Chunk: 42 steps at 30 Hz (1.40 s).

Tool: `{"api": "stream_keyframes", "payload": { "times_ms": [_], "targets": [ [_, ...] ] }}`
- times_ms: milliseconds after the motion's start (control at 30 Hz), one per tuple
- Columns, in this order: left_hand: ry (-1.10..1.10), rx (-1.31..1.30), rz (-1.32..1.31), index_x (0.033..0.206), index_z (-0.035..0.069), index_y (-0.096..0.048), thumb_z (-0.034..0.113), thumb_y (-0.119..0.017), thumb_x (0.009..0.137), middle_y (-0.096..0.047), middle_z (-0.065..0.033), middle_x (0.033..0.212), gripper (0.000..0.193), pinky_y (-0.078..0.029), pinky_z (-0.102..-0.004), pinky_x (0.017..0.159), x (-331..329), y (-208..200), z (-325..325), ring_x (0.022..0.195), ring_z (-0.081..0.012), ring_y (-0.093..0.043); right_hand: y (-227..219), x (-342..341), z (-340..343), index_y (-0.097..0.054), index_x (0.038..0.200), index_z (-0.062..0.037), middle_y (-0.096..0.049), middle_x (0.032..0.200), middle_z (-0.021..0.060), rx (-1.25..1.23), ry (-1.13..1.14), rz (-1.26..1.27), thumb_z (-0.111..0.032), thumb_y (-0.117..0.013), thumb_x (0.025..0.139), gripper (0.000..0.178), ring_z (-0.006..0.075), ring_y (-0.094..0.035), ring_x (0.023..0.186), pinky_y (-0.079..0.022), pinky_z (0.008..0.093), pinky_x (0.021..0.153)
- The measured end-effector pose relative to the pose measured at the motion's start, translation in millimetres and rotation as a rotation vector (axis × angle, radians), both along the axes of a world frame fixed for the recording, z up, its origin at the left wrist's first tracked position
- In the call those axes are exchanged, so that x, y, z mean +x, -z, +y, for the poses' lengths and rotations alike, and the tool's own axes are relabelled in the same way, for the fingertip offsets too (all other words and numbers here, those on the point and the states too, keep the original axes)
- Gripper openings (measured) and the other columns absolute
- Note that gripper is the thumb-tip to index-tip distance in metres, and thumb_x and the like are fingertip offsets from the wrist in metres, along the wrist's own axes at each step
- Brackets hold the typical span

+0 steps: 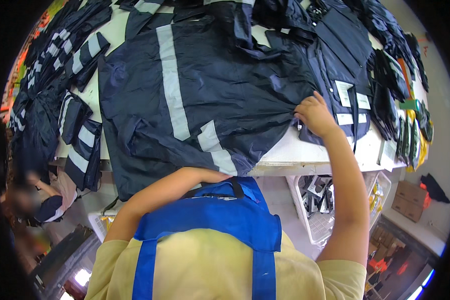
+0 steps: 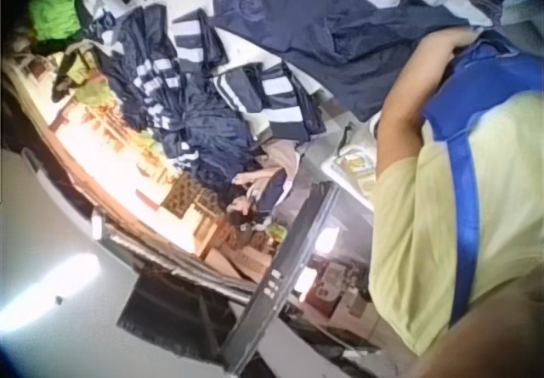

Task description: The person folds a dark jacket with reflective stripes on a white table. They smooth the fabric, fold the sleeves and body, and secure the jacket with a strap. The folded jacket is placed on a stack of similar items.

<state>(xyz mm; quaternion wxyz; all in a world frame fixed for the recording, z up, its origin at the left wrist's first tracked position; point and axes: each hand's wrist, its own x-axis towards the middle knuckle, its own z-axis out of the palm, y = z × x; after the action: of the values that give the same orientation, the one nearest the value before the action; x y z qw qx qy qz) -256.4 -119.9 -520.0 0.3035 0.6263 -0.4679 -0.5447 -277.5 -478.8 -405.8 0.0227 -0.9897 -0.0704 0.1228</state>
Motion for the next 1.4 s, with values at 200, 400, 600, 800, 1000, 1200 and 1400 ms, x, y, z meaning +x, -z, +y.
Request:
{"api": "stream_keyframes", "payload": {
  "times_ms": [200,400,600,800,1000,1200,1400],
  "targets": [
    [0.141,-0.007,-0.006,0.136,0.003,-0.043,0.039,-0.042,0.096,-0.046,-0.0227,0.136,0.054,-0.033,-0.0377,0.106,-4.5,-21.1,-36.1,0.128,-0.0371,-0.042,33.6,-7.9,-28.6,-0.069,0.087,-0.0099,-0.068,0.096,0.0074,-0.478,0.144,0.431,-0.029,-0.06,0.083,0.022,0.0262,-0.062,0.094,-0.037,0.0435,0.097],
    [0.053,-0.063,0.432,0.133,0.003,-0.049,0.028,-0.053,0.096,-0.055,-0.0149,0.131,0.045,-0.042,-0.0318,0.098,98.0,-111.0,26.9,0.117,-0.023,-0.055,-1.5,63.7,-12.7,-0.065,0.096,-0.0033,-0.065,0.094,0.0153,0.289,0.504,-0.139,-0.017,-0.068,0.076,0.025,0.0339,-0.063,0.092,-0.049,0.0404,0.077],
    [-1.556,0.037,-0.52,0.128,0.001,-0.048,0.03,-0.067,0.083,-0.055,-0.0202,0.123,0.057,-0.044,-0.0361,0.093,334.8,-87.9,119.4,0.112,-0.0292,-0.055,37.6,146.2,-0.1,-0.061,0.104,-0.0041,-0.063,0.1,0.0168,0.122,0.495,-0.442,-0.016,-0.061,0.083,0.024,0.0364,-0.061,0.092,-0.049,0.0416,0.078],
    [-1.645,0.173,-0.244,0.129,0.007,-0.051,0.024,-0.065,0.083,-0.053,-0.0224,0.128,0.051,-0.044,-0.0396,0.095,477.8,-38.9,152.3,0.117,-0.0315,-0.053,6.6,184.4,-76.1,-0.062,0.102,-0.0032,-0.063,0.087,0.0236,0.301,0.492,-0.505,-0.018,-0.056,0.092,0.019,0.0369,-0.064,0.078,-0.049,0.0387,0.07],
    [-1.692,-0.04,0.021,0.129,0.016,-0.054,0.01,-0.061,0.086,-0.057,-0.0193,0.123,0.043,-0.043,-0.0379,0.094,506.2,15.3,128.5,0.112,-0.0272,-0.054,75.1,220.3,-112.5,-0.06,0.107,-0.0015,-0.062,0.104,0.0249,-0.118,0.686,-0.243,-0.031,-0.05,0.093,0.034,0.0414,-0.059,0.099,-0.047,0.0451,0.084],
    [-1.134,0.61,-1.493,0.141,0.018,-0.038,0.04,-0.064,0.084,-0.042,-0.0241,0.135,0.066,-0.038,-0.0478,0.099,392.6,-76.7,144.4,0.119,-0.0419,-0.045,73.8,202.7,-46.3,-0.048,0.128,-0.0028,-0.054,0.117,0.02,-0.064,0.496,-0.695,-0.021,-0.066,0.084,0.051,0.0354,-0.052,0.099,-0.042,0.0422,0.089],
    [-1.349,0.5,-0.103,0.129,0.0,-0.051,0.053,-0.063,0.083,-0.065,-0.0162,0.109,0.071,-0.046,-0.0321,0.09,202.6,-80.0,181.0,0.102,-0.0227,-0.061,30.1,133.7,140.5,-0.062,0.107,-0.003,-0.061,0.092,0.0047,1.141,0.677,-0.01,-0.009,-0.058,0.091,0.018,0.0096,-0.057,0.074,-0.048,0.0226,0.068]
  ]
}}
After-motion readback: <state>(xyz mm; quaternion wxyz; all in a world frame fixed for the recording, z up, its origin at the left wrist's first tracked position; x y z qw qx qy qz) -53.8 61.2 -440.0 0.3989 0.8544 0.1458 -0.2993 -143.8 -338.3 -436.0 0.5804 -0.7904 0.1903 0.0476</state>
